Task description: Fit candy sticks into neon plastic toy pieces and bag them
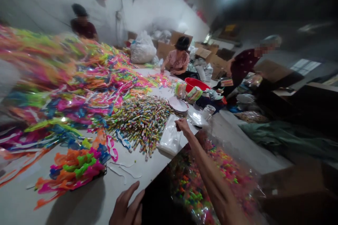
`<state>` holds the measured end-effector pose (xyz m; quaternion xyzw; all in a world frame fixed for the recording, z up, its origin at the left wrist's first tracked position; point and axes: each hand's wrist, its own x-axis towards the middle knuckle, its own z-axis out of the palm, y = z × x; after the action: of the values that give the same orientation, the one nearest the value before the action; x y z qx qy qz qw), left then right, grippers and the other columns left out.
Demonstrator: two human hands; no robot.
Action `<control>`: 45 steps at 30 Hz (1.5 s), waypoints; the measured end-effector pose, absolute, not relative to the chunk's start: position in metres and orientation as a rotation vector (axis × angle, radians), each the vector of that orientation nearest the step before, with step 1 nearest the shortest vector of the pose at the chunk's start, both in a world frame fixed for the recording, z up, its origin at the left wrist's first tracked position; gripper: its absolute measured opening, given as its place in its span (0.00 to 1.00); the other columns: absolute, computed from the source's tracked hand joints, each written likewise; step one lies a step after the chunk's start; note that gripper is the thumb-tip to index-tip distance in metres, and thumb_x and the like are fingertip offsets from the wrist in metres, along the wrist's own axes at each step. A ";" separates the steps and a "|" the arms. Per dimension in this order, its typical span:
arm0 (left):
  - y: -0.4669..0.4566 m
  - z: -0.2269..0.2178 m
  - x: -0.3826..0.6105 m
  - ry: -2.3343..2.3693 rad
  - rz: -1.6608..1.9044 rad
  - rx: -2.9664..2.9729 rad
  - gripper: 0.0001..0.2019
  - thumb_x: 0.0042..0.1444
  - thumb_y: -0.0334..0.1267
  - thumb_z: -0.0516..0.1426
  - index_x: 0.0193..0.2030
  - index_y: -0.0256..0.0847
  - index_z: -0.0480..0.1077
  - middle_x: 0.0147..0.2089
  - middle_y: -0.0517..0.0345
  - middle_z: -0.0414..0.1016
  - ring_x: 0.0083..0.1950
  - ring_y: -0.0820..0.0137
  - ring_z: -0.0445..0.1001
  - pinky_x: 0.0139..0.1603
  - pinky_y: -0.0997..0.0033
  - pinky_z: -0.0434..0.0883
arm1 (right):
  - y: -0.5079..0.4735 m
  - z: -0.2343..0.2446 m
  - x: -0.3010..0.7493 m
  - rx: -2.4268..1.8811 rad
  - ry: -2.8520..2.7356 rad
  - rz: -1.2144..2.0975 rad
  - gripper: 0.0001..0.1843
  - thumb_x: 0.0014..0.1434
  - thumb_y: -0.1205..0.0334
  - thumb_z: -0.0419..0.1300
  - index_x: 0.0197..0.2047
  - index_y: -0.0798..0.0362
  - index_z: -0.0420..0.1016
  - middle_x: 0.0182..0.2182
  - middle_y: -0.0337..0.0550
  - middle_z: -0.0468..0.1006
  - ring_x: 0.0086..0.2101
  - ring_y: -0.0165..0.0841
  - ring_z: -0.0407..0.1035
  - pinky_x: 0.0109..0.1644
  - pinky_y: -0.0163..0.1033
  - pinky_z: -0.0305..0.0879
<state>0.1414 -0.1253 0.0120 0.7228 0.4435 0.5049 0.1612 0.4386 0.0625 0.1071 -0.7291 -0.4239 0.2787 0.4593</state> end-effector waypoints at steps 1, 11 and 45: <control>-0.122 0.010 0.145 1.233 1.405 2.059 0.18 0.55 0.33 0.52 0.51 0.54 0.70 0.52 0.53 0.73 0.52 0.61 0.72 0.51 0.62 0.72 | 0.069 0.111 0.444 -1.773 -1.005 0.683 0.17 0.61 0.57 0.55 0.52 0.56 0.66 0.48 0.47 0.69 0.43 0.36 0.68 0.45 0.46 0.68; -0.066 0.039 0.174 1.079 0.899 1.527 0.16 0.54 0.51 0.52 0.39 0.43 0.75 0.45 0.50 0.75 0.49 0.60 0.72 0.51 0.60 0.69 | 0.074 0.195 0.482 -1.484 -0.982 0.723 0.13 0.51 0.57 0.60 0.23 0.55 0.63 0.16 0.30 0.62 0.16 0.22 0.56 0.21 0.29 0.54; -0.046 0.053 0.186 0.906 0.794 0.821 0.23 0.44 0.56 0.59 0.20 0.38 0.58 0.18 0.67 0.55 0.20 0.78 0.54 0.22 0.77 0.53 | -0.089 0.073 0.291 -1.434 -1.105 1.327 0.16 0.48 0.52 0.62 0.24 0.54 0.61 0.17 0.32 0.64 0.20 0.26 0.59 0.25 0.32 0.55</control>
<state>0.1857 -0.0458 0.0529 0.3751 0.4138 0.3626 0.7461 0.2909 -0.0892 0.0729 -0.5758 -0.4436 0.5328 0.4334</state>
